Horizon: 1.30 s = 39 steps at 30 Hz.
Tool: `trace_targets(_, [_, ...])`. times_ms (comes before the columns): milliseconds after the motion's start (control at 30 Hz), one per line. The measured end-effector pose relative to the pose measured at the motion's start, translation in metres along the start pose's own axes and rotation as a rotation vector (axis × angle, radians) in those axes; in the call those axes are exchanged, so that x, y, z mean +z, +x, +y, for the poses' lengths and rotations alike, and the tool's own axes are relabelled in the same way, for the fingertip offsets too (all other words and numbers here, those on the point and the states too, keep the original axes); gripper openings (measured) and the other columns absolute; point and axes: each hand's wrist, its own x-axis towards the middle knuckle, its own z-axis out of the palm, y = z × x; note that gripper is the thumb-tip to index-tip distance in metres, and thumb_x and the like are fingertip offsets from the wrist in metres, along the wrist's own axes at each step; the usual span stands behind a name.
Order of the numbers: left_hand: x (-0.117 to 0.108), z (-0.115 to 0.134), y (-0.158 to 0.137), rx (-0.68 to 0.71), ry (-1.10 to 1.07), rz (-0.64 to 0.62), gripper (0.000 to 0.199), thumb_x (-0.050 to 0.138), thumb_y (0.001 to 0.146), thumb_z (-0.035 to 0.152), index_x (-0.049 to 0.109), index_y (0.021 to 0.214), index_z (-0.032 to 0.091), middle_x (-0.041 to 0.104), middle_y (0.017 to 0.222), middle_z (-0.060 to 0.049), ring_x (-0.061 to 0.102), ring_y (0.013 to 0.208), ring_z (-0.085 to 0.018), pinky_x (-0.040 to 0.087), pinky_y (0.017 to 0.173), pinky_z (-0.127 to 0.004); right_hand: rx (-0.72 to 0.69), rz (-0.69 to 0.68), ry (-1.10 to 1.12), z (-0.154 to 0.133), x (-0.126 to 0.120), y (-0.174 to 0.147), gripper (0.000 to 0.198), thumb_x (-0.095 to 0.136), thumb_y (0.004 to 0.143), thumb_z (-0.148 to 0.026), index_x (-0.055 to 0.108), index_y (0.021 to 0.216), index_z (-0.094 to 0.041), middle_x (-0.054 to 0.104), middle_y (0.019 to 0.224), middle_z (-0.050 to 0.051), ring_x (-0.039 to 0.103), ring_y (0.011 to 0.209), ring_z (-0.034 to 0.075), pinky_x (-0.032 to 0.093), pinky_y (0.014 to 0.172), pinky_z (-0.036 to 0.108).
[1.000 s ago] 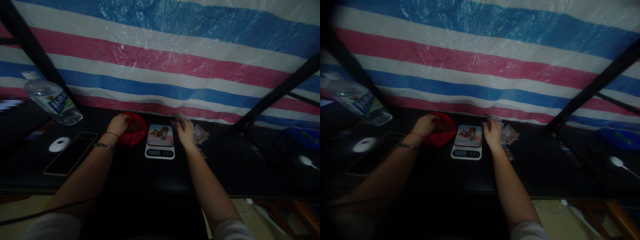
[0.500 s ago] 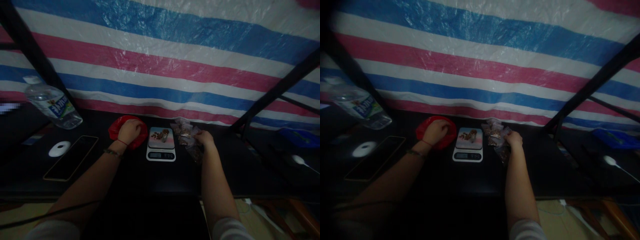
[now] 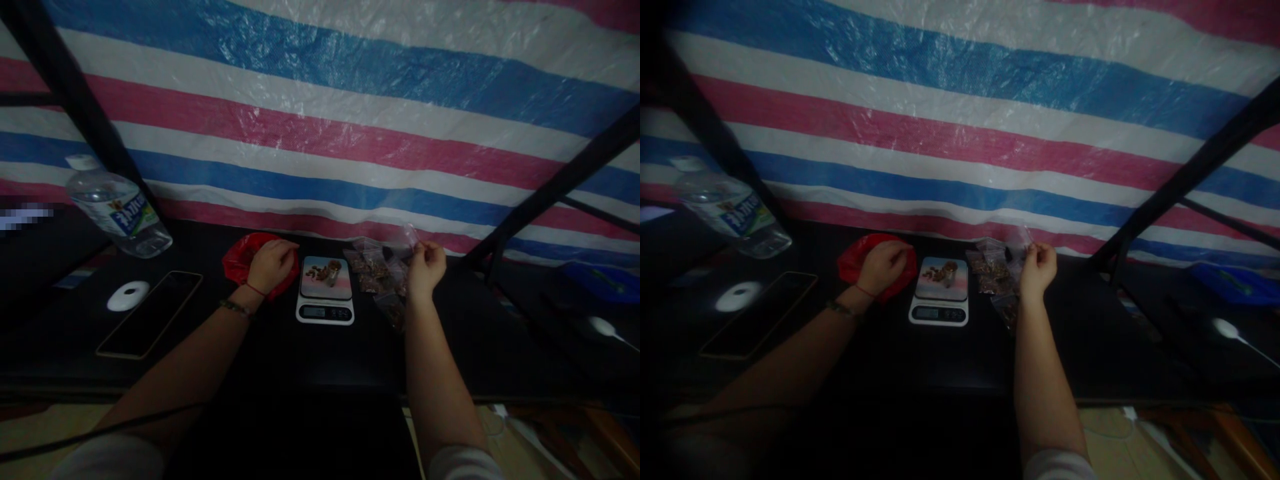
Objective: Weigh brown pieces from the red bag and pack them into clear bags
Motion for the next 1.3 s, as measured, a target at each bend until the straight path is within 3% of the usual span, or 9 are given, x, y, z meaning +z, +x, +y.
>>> trace_targets(67, [0.001, 0.007, -0.002, 0.019, -0.031, 0.042, 0.032, 0.041, 0.09, 0.024, 0.062, 0.112, 0.017, 0.067, 0.108, -0.009, 0.059, 0.103, -0.02, 0.045, 0.096, -0.036, 0.074, -0.115, 0.226, -0.017, 0.01, -0.016, 0.028, 0.053, 0.082, -0.038, 0.053, 0.1, -0.017, 0.064, 0.078, 0.003, 0.061, 0.062, 0.015, 0.046, 0.051, 0.024])
trace_targets(167, [0.001, 0.018, -0.008, 0.061, -0.042, 0.095, 0.039, 0.042, 0.09, 0.03, 0.052, 0.125, 0.017, 0.062, 0.119, -0.011, 0.055, 0.112, -0.023, 0.042, 0.099, -0.04, 0.143, -0.357, 0.462, -0.043, 0.022, -0.048, 0.032, 0.063, 0.077, -0.039, 0.052, 0.101, -0.021, 0.066, 0.078, 0.001, 0.062, 0.059, 0.014, 0.045, 0.044, 0.022])
trace_targets(267, [0.0, 0.029, -0.014, 0.156, -0.063, 0.144, 0.051, 0.048, 0.088, 0.038, 0.045, 0.132, 0.014, 0.056, 0.126, -0.015, 0.051, 0.118, -0.026, 0.039, 0.102, -0.043, 0.185, -0.641, 0.582, -0.065, 0.027, -0.083, 0.036, 0.07, 0.072, -0.038, 0.055, 0.102, -0.023, 0.07, 0.076, 0.0, 0.065, 0.059, 0.016, 0.053, 0.05, 0.027])
trace_targets(400, [-0.001, 0.039, -0.018, 0.368, -0.148, 0.144, 0.05, 0.054, 0.086, 0.042, 0.049, 0.127, 0.016, 0.062, 0.116, -0.013, 0.056, 0.108, -0.026, 0.044, 0.095, -0.043, 0.181, -0.839, 0.61, -0.078, 0.028, -0.119, 0.033, 0.074, 0.07, -0.035, 0.06, 0.098, -0.023, 0.071, 0.076, 0.0, 0.069, 0.067, 0.017, 0.058, 0.064, 0.031])
trace_targets(600, [0.007, 0.034, -0.015, 0.412, -0.176, 0.172, 0.05, 0.058, 0.087, 0.032, 0.046, 0.132, 0.015, 0.066, 0.107, -0.012, 0.058, 0.103, -0.024, 0.048, 0.089, -0.041, 0.186, -0.795, 0.643, -0.073, 0.035, -0.13, 0.031, 0.073, 0.071, -0.029, 0.061, 0.099, -0.024, 0.072, 0.084, 0.002, 0.071, 0.082, 0.019, 0.058, 0.073, 0.031])
trace_targets(767, [0.018, 0.031, -0.015, 0.41, -0.202, 0.066, 0.046, 0.049, 0.091, 0.028, 0.044, 0.136, 0.018, 0.065, 0.11, -0.011, 0.059, 0.1, -0.023, 0.049, 0.087, -0.041, 0.149, -0.824, 0.641, -0.069, 0.037, -0.131, 0.037, 0.07, 0.075, -0.029, 0.057, 0.109, -0.027, 0.069, 0.102, 0.005, 0.069, 0.094, 0.021, 0.056, 0.086, 0.037])
trace_targets(933, [0.02, 0.034, -0.016, 0.417, -0.21, 0.013, 0.044, 0.047, 0.091, 0.025, 0.044, 0.135, 0.016, 0.064, 0.11, -0.012, 0.058, 0.099, -0.022, 0.048, 0.086, -0.039, 0.077, -0.885, 0.639, -0.071, 0.032, -0.131, 0.039, 0.067, 0.08, -0.038, 0.054, 0.116, -0.028, 0.061, 0.115, 0.008, 0.067, 0.093, 0.022, 0.058, 0.081, 0.039])
trace_targets(1100, [0.016, 0.034, -0.016, 0.396, -0.214, 0.005, 0.046, 0.043, 0.088, 0.02, 0.045, 0.133, 0.014, 0.064, 0.099, -0.011, 0.059, 0.091, -0.022, 0.049, 0.081, -0.038, 0.042, -0.928, 0.55, -0.068, 0.031, -0.129, 0.028, 0.046, 0.092, -0.045, 0.062, 0.101, -0.025, 0.062, 0.11, 0.007, 0.064, 0.096, 0.022, 0.058, 0.08, 0.039])
trace_targets(1300, [0.019, 0.032, -0.016, 0.291, -0.208, 0.081, 0.045, 0.047, 0.084, 0.017, 0.048, 0.129, 0.015, 0.065, 0.097, -0.009, 0.06, 0.092, -0.021, 0.049, 0.082, -0.037, -0.027, -0.968, 0.451, -0.067, 0.034, -0.13, 0.022, 0.052, 0.089, -0.038, 0.064, 0.102, -0.024, 0.067, 0.098, 0.005, 0.066, 0.088, 0.019, 0.057, 0.079, 0.035])
